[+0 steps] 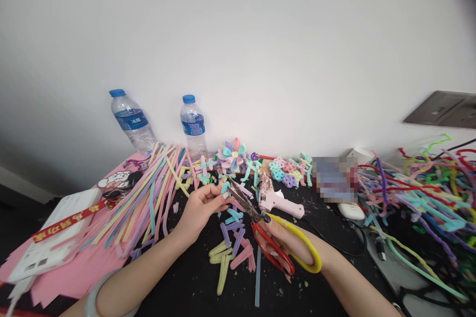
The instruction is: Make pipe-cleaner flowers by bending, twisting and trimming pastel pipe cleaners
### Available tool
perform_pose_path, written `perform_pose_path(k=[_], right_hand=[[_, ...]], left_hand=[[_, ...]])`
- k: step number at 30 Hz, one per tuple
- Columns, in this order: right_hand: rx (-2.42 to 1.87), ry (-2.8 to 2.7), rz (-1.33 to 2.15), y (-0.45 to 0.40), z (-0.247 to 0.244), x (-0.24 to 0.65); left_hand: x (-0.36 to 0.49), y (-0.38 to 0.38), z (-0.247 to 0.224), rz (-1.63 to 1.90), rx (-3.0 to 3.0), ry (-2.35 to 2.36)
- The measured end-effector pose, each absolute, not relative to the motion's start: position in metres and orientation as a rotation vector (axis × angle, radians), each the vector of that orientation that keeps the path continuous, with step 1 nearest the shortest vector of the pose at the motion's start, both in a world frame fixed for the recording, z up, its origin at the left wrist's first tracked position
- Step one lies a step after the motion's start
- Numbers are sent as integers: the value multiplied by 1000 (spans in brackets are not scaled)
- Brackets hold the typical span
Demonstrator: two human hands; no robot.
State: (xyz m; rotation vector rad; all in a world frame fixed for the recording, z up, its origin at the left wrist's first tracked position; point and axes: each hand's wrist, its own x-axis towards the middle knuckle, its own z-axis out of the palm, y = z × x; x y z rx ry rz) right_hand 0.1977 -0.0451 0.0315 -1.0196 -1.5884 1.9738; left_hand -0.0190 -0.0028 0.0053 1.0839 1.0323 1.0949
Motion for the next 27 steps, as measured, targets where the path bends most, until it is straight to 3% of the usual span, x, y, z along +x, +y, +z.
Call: perform_pose_path(k=[12,27], right_hand=[[-1046,-1571,1960,-44,31,196],[-1304,-1470,1818,-48,28,188]], left_hand=[[-20,-3,4,1132,1473,1223],[-21,-2,5,1207,1451,1233]])
